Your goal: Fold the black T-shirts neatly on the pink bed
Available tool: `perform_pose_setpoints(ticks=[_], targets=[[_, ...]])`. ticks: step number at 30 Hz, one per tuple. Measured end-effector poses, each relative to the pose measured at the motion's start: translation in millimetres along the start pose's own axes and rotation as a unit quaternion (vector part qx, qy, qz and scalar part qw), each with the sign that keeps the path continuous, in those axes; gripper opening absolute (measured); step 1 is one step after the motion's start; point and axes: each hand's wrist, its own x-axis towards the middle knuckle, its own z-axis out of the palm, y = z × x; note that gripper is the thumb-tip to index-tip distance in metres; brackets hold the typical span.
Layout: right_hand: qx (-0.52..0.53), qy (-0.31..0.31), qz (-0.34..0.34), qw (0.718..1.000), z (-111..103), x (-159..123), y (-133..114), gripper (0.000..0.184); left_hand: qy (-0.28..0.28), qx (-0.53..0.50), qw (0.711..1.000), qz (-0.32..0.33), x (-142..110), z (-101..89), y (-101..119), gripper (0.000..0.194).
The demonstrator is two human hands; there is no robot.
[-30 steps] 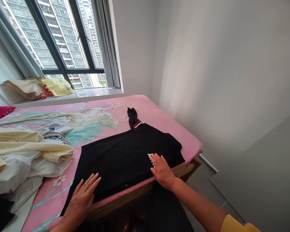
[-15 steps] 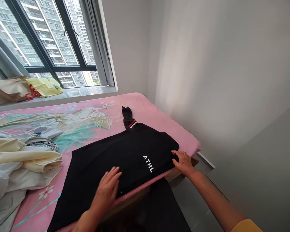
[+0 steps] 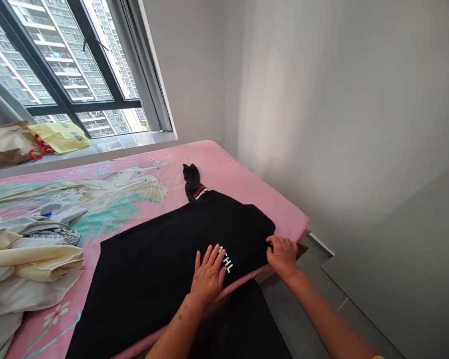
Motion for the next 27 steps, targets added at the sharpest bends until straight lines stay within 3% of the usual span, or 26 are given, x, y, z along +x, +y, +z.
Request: perform_pose_setpoints(ticks=[3,5,7,11,14,17,19,23,27], targets=[[0.018,0.017,-0.089,0.996,-5,-14,-26,0.037,-0.007,-0.018,1.0,-0.008,-3,-4.8,2,0.051],[0.024,-0.012,-0.193,0.981,1,-27,-42,0.043,-0.011,-0.035,0.999,-0.013,-6,-7.3,4,0.052],[0.01,-0.065,-0.254,0.965,17,-41,-48,0.05,-0.015,-0.061,0.998,-0.017,-10,-8.6,6,0.053],[-0.026,-0.103,-0.213,0.971,60,-54,-34,0.059,-0.031,-0.129,0.991,-0.028,-16,-13.9,8,0.056],[-0.027,-0.112,-0.184,0.976,73,-46,-21,0.062,-0.053,-0.177,0.982,-0.042,-23,-29.7,-4,0.061],[0.008,-0.133,-0.18,0.975,65,-30,-30,0.059,-0.06,-0.159,0.982,-0.081,-37,-55.3,-42,0.057],[0.049,-0.163,-0.204,0.964,57,-19,-54,0.054,-0.075,-0.113,0.983,-0.127,-49,-71.7,-82,0.054],[0.125,-0.264,-0.284,0.913,54,3,-136,0.05,-0.107,-0.054,0.966,-0.231,-70,-89.4,-171,0.052],[0.125,-0.355,-0.363,0.853,85,27,-205,0.051,-0.104,-0.032,0.949,-0.295,-87,-90.7,-242,0.052]])
